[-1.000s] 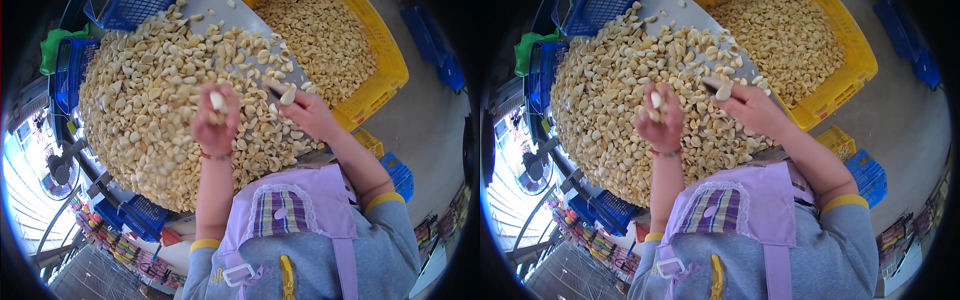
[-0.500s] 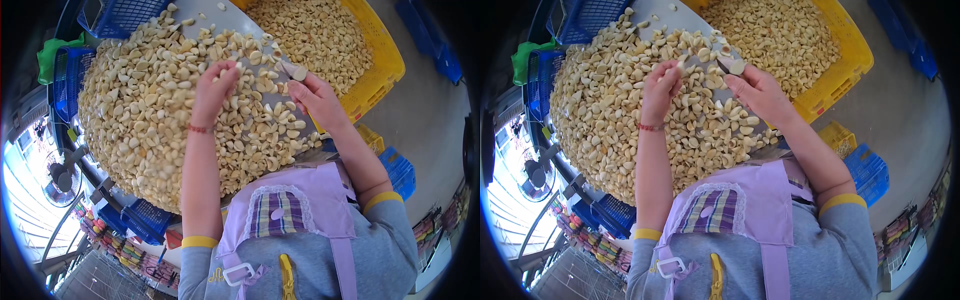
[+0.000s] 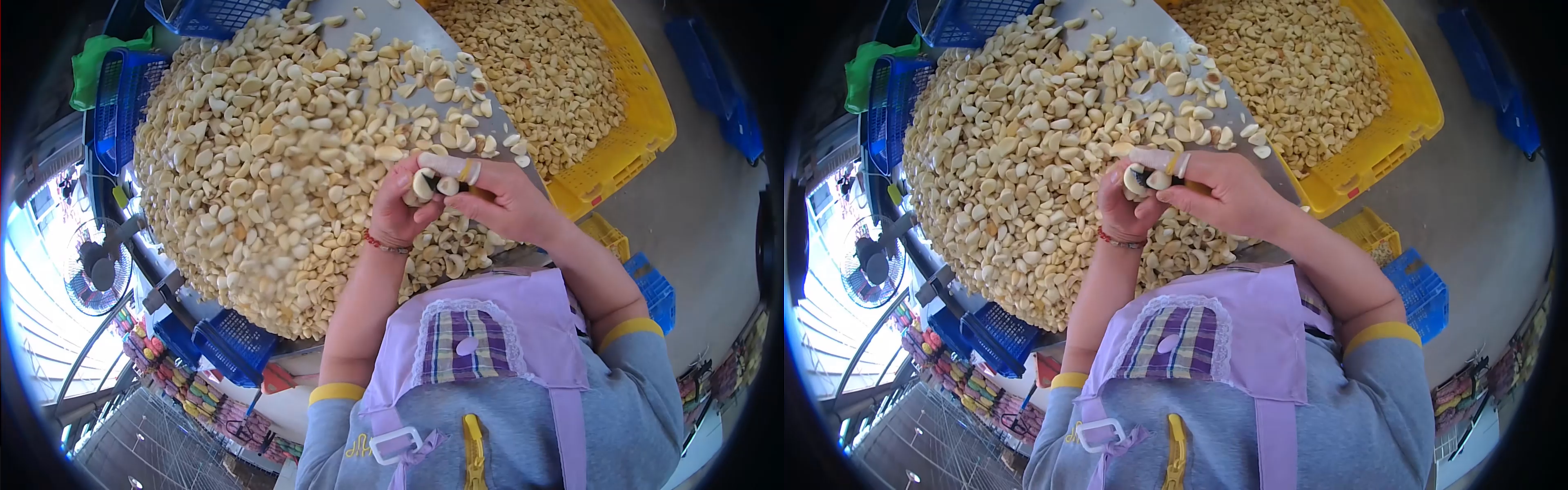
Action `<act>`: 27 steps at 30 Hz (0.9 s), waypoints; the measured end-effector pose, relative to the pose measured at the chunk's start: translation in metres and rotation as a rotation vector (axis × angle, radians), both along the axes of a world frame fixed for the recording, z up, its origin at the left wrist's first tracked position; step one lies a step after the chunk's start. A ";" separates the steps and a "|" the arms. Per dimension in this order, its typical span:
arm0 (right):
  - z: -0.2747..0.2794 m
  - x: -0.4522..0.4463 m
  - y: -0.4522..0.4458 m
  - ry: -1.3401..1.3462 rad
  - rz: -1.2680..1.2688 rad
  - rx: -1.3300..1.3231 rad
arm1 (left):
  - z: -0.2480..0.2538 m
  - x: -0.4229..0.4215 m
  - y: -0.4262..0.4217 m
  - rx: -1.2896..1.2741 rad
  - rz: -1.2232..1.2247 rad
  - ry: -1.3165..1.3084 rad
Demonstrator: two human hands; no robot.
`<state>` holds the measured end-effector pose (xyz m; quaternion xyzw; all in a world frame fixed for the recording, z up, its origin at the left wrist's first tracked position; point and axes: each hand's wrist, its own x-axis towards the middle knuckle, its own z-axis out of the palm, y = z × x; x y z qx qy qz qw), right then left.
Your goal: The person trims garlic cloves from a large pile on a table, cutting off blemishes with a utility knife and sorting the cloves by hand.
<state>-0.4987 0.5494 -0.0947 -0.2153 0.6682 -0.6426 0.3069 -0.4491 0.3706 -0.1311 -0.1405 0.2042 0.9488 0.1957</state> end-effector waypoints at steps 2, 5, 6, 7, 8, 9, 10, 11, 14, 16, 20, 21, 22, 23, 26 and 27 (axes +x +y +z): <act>-0.001 0.004 -0.005 0.042 -0.032 -0.017 | -0.004 0.003 0.002 0.139 0.034 0.010; 0.000 0.004 -0.005 0.010 -0.030 -0.031 | -0.006 0.002 -0.001 0.101 0.008 0.027; 0.001 0.004 -0.006 -0.018 -0.031 -0.057 | -0.006 0.002 -0.002 0.112 0.002 0.034; 0.002 0.003 -0.007 -0.045 -0.033 -0.083 | -0.006 0.001 -0.002 0.123 -0.003 0.041; 0.005 0.002 -0.007 -0.158 -0.038 -0.095 | -0.006 0.000 -0.003 0.134 -0.010 0.049; 0.009 0.001 -0.007 -0.273 -0.042 -0.107 | -0.008 0.000 -0.004 0.075 -0.048 0.081; 0.011 0.001 -0.007 -0.388 -0.044 -0.118 | -0.010 0.000 -0.005 0.017 -0.085 0.112; 0.009 0.000 -0.005 -0.402 -0.064 -0.080 | -0.011 0.000 -0.006 -0.042 -0.121 0.142; 0.001 -0.002 0.000 -0.504 -0.123 -0.036 | 0.000 -0.007 0.001 0.057 -0.044 0.257; 0.002 -0.004 0.000 -0.646 -0.183 -0.104 | 0.010 -0.013 -0.010 0.037 0.123 0.147; 0.000 -0.010 0.002 -0.649 -0.249 -0.147 | 0.025 -0.041 -0.065 -1.072 0.185 -0.181; -0.002 -0.010 0.002 -0.656 -0.251 -0.142 | 0.016 -0.048 -0.081 -1.534 0.149 0.000; -0.004 -0.011 0.002 -0.661 -0.253 -0.139 | -0.001 -0.055 -0.097 -1.990 0.102 0.203; -0.005 -0.011 0.001 -0.664 -0.253 -0.137 | 0.000 -0.061 -0.101 -2.435 0.040 0.431; 0.001 -0.012 -0.002 -0.632 -0.219 -0.102 | 0.019 -0.077 -0.073 -2.558 -0.498 0.120; 0.004 -0.012 -0.001 -0.621 -0.212 -0.099 | 0.011 -0.079 -0.082 -2.511 -0.373 0.185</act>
